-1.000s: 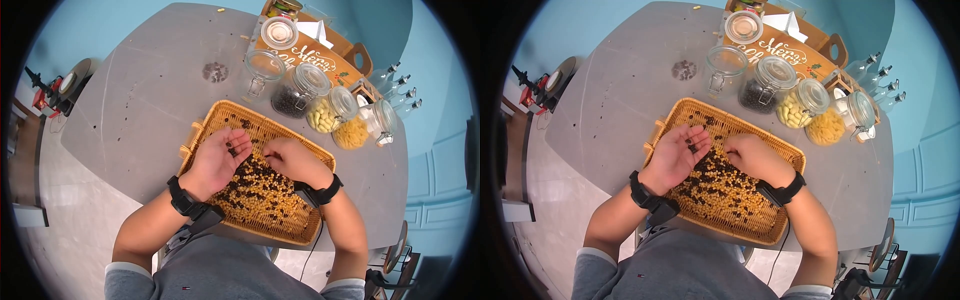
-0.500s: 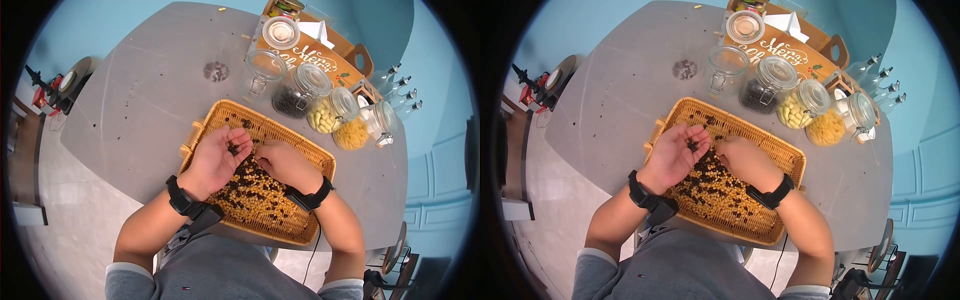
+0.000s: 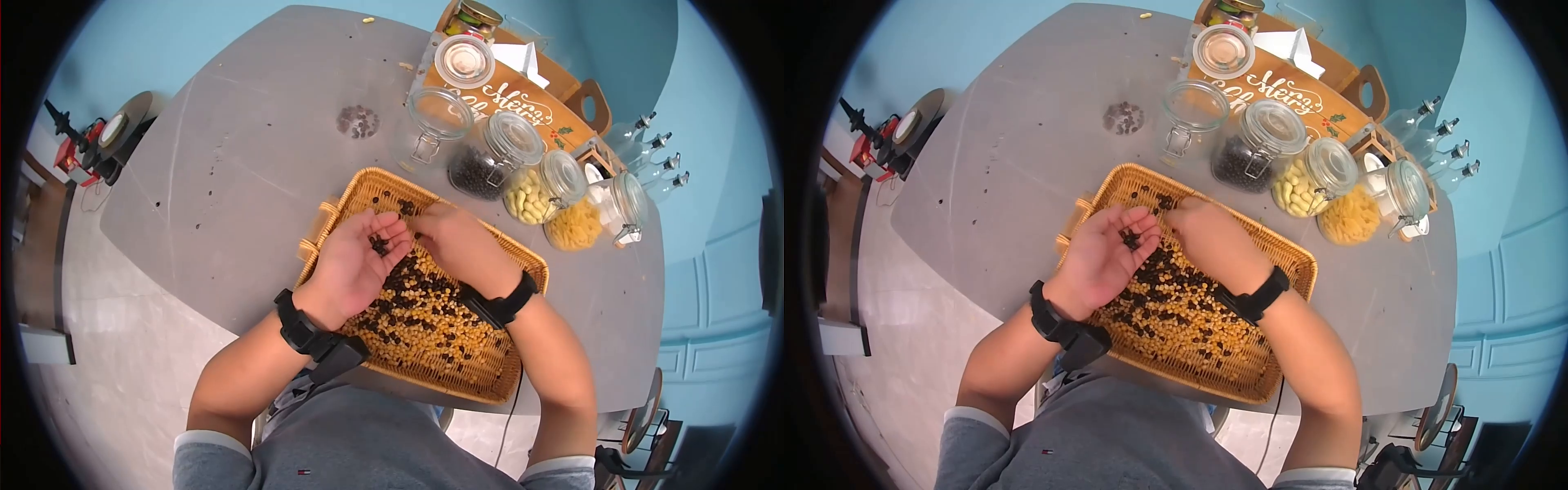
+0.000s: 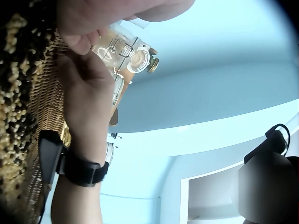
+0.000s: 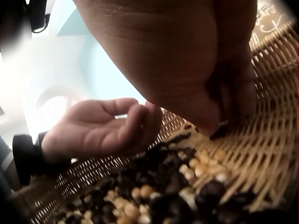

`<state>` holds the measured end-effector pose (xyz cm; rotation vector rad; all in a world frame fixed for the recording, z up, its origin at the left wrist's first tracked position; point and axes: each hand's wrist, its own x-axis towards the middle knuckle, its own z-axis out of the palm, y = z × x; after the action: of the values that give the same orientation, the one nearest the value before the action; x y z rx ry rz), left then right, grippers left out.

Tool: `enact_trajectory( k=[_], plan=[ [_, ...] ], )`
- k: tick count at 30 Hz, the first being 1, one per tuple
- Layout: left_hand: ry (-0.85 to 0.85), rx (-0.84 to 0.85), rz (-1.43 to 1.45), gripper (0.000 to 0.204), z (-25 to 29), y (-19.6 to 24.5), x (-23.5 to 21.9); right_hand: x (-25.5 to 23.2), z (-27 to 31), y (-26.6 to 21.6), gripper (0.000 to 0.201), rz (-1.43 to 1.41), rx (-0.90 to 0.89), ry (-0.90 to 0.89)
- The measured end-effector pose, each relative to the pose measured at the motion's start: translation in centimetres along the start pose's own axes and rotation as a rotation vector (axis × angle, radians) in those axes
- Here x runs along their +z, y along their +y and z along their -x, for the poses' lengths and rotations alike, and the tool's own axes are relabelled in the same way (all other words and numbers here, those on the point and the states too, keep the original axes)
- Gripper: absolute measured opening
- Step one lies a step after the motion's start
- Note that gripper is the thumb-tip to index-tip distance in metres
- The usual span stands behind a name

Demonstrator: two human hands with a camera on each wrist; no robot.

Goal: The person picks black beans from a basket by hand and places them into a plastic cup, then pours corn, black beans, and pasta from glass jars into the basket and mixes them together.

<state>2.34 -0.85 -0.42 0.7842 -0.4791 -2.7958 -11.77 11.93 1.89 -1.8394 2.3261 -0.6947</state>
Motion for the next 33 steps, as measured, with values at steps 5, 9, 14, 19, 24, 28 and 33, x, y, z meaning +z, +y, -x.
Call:
enact_trajectory(
  k=[5,9,14,19,24,28,33],
  plan=[
    [0.021,0.022,-0.018,0.031,0.0,0.0,0.0,0.7,0.4,-0.5,0.011,0.113,-0.001,-0.139],
    [0.036,0.035,-0.020,0.030,0.1,0.1,0.2,0.9,0.9,-0.2,0.010,0.140,0.113,-0.152],
    [0.017,0.043,-0.022,0.029,0.1,0.0,0.0,0.1,1.6,0.4,0.008,0.003,0.035,-0.101],
    [0.037,0.038,-0.035,0.028,0.1,-0.2,0.1,0.3,1.9,0.5,0.007,0.107,0.113,-0.159],
    [0.044,-0.001,-0.046,0.028,0.0,0.0,0.0,-0.5,1.6,1.1,0.008,0.086,0.089,-0.217],
    [0.042,-0.027,-0.058,0.028,0.0,-0.3,-0.1,-2.6,1.0,0.0,0.008,-0.201,0.192,-0.137],
    [-0.119,-0.148,-0.054,0.032,-0.3,-0.4,0.0,-3.2,0.0,-2.5,0.014,-0.793,0.413,-0.085]
  ],
)
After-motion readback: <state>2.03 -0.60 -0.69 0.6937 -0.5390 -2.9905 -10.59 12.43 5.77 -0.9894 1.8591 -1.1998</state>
